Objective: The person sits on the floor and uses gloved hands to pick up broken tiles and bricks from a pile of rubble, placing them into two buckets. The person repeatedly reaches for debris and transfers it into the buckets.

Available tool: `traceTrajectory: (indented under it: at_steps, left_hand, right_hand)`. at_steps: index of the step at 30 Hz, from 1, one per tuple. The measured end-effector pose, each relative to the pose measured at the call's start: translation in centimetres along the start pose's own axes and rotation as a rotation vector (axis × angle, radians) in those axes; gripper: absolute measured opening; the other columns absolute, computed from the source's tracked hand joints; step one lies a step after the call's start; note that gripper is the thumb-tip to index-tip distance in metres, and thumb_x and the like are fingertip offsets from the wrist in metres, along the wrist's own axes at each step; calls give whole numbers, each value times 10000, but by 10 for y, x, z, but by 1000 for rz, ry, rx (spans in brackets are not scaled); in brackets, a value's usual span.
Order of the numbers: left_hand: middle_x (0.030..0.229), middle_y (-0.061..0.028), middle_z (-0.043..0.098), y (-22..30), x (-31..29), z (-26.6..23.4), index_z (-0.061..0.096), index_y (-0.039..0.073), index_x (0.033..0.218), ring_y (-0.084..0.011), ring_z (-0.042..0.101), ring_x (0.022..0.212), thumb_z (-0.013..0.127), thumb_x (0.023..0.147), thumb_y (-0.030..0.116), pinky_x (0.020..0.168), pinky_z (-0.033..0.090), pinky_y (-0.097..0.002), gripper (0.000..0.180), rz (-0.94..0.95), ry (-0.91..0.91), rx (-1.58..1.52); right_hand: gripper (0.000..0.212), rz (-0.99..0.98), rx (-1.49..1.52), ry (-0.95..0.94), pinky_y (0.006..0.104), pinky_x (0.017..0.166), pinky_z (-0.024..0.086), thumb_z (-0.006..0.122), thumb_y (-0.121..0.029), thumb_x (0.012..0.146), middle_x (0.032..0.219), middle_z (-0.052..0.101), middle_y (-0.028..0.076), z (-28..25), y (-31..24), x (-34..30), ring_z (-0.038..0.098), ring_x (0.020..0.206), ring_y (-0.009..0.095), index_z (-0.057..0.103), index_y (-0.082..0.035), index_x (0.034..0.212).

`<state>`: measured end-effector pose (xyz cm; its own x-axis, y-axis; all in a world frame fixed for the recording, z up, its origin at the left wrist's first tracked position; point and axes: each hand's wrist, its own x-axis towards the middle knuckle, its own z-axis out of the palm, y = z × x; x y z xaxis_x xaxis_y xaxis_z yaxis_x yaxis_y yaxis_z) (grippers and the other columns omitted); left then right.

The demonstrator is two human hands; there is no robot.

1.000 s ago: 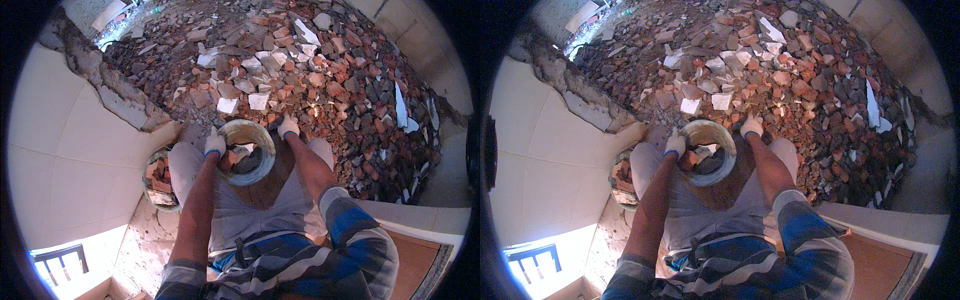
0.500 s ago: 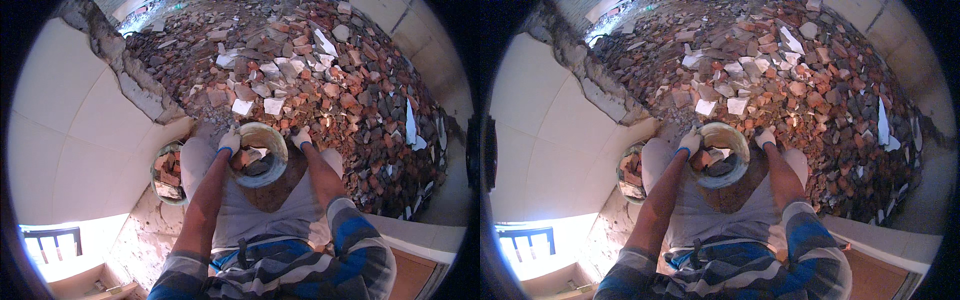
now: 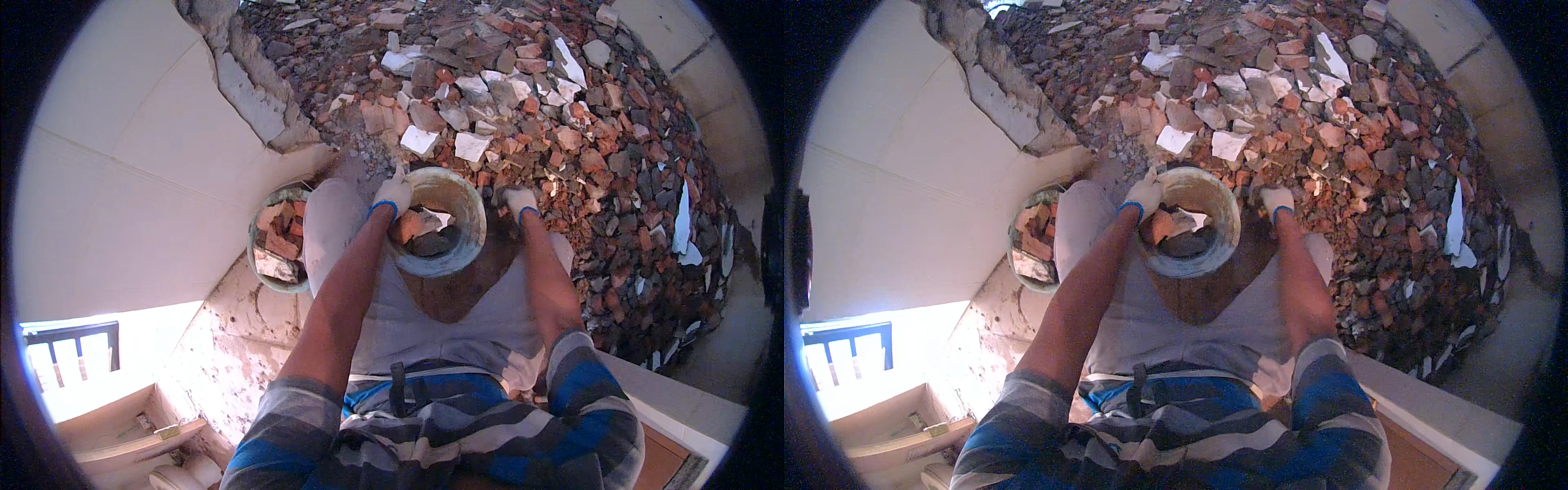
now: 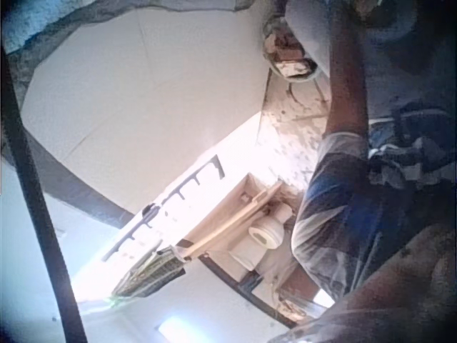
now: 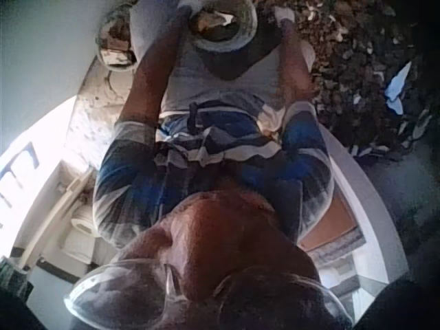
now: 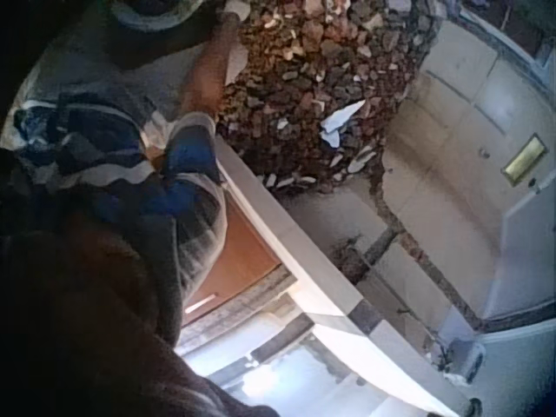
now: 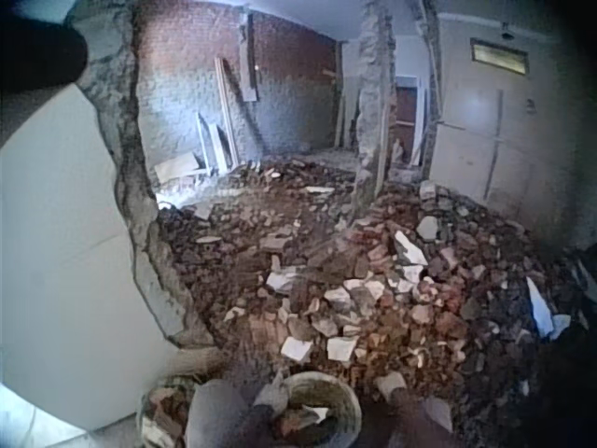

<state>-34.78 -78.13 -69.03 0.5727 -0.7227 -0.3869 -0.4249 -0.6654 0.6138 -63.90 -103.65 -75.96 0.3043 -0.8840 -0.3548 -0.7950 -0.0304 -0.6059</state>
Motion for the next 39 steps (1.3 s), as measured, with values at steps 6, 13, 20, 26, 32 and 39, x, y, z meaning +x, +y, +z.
traceTrajectory:
  at_steps: [6,13,20,26,32,39]
  left_hand:
    - [1306,-313,681,-4,8,6,293,200,1682,-505,660,1203,516,982,341,1055,512,-559,748,-18,4,13]
    - [1359,-298,642,3,1,7,376,201,1648,-498,651,1220,513,1000,344,1063,510,-576,677,-58,49,60]
    - [1442,-285,588,14,-7,4,285,230,1686,-503,604,1276,493,1028,346,1095,480,-579,701,-68,25,59]
    - [1446,-277,605,26,-12,3,203,342,1706,-515,600,1295,511,1018,389,1125,460,-588,755,-123,11,167]
    - [1507,-243,562,11,6,3,312,301,1673,-476,594,1329,504,1029,401,1097,467,-630,679,-43,-80,40]
    - [1375,-341,631,2,4,5,276,242,1690,-524,621,1259,488,1011,337,1112,466,-570,717,-59,-53,23]
  right_hand:
    - [509,-143,544,-375,362,932,559,674,-299,966,1168,740,139,-65,-74,-90,706,1011,212,666,43,1343]
    - [574,-366,-149,-131,463,1012,545,667,-439,944,1308,717,234,-51,-140,-77,706,1151,420,677,-13,1328]
    - [556,-453,-664,73,532,998,554,710,-370,882,1325,661,243,-7,-182,-13,661,1200,441,640,-60,1339]
    - [509,-404,-916,198,551,988,547,750,-339,865,1357,633,188,22,-185,21,634,1234,427,668,-116,1315]
    - [400,-638,-840,483,522,885,540,619,-245,939,1218,691,108,37,-158,38,643,1145,349,695,-174,1326]
    - [274,-601,-811,480,501,917,503,588,-223,958,1222,685,73,41,-151,49,596,1211,308,723,-162,1189]
